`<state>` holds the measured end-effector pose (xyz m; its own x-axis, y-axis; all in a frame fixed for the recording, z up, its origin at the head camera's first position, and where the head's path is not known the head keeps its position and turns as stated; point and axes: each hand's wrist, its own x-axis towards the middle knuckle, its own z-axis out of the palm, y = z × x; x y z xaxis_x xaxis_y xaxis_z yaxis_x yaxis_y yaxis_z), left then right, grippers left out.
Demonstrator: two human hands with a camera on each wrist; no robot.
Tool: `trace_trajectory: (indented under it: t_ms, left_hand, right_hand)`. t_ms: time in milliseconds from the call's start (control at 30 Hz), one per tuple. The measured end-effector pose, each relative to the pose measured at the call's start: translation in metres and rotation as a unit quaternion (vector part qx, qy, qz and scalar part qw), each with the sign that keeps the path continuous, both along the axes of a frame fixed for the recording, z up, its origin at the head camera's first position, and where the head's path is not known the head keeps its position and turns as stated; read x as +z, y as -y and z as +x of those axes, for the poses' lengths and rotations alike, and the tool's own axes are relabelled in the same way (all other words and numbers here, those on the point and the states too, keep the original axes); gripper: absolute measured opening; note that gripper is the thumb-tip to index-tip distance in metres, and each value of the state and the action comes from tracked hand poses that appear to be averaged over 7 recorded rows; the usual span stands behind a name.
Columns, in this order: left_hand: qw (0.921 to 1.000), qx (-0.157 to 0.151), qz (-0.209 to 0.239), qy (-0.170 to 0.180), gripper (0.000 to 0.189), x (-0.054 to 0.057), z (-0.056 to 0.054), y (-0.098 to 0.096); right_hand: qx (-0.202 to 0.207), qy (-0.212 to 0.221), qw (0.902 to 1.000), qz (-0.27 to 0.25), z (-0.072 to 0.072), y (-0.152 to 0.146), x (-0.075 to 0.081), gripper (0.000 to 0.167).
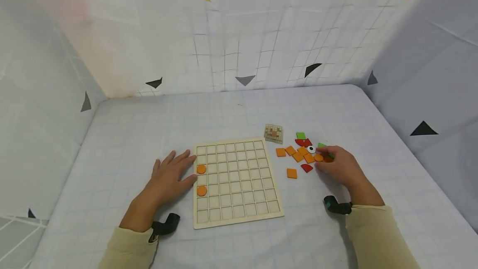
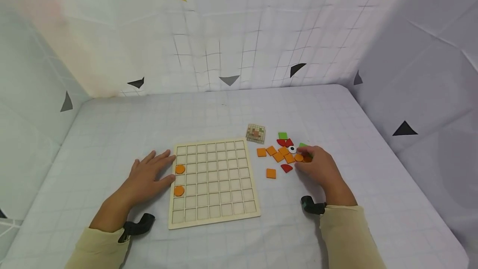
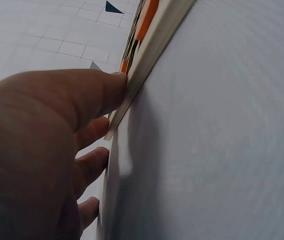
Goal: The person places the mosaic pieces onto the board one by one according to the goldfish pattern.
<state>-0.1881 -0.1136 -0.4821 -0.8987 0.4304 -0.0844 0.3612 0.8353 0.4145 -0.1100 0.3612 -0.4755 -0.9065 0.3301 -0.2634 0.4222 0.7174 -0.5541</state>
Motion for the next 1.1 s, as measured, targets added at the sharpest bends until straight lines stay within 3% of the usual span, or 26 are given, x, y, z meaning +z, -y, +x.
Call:
trace_trajectory:
  t_ms: [333, 533, 833, 1100]
  left_hand:
    - [1.0000, 0.006, -0.003, -0.001, 0.064, -0.003, 0.001, 0.005]
    - [1.0000, 0.002, -0.001, -0.005, 0.064, -0.003, 0.001, 0.003]
    - [1.0000, 0.000, -0.001, -0.006, 0.064, -0.001, 0.002, 0.000]
    - [0.9999, -0.007, 0.000, -0.011, 0.063, 0.000, 0.000, 0.000]
  right_hand:
    - [-0.009, 0.009, 0.9998, -0.014, -0.006, 0.001, -0.001, 0.048]
    - [-0.007, -0.010, 0.9999, -0.011, -0.001, 0.000, -0.002, 0.045]
    - [-0.080, -0.087, 0.9910, -0.062, 0.016, 0.010, 0.007, 0.042]
    - [-0.031, -0.176, 0.9800, -0.088, 0.026, 0.045, 0.037, 0.032]
